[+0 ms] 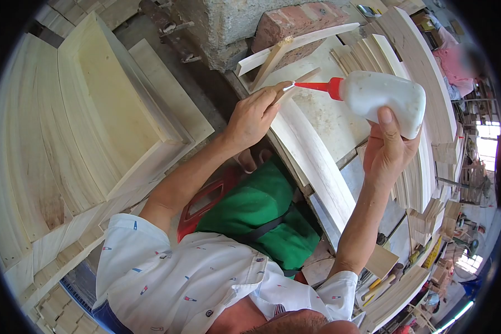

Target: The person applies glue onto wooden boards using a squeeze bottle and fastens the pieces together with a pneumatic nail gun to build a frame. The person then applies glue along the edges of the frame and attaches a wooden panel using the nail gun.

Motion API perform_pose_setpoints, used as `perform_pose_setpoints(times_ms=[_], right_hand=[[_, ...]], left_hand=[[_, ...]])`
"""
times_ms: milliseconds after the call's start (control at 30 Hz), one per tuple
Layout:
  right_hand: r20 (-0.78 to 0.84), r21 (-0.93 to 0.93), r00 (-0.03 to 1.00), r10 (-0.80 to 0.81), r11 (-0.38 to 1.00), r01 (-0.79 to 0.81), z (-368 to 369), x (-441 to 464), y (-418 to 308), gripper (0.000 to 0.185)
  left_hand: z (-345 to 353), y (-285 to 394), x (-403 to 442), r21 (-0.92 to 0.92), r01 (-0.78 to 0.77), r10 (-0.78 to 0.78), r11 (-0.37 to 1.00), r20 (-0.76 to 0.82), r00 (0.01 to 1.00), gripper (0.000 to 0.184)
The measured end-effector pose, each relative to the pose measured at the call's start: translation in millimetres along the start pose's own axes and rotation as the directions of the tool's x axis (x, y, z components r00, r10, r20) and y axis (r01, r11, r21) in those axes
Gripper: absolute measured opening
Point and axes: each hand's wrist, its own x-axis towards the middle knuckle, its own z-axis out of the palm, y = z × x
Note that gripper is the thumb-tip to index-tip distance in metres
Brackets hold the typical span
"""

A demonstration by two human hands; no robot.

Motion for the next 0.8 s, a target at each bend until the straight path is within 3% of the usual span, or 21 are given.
perform_pose_setpoints(times_ms=[700,800], right_hand=[[-0.024,-0.209,0.993,-0.114,0.972,0.106,-20.2,40.0,7.4,0.058],[-0.115,-0.012,0.991,-0.068,0.998,0.067,-36.5,30.3,-6.6,0.052]], left_hand=[[3.3,-6.1,-3.2,0.042,0.079,-0.079,0.996,0.017,0.997,0.017],[5.2,-6.1,-4.8,0.052,0.122,-0.122,0.991,-0.007,0.993,0.021]])
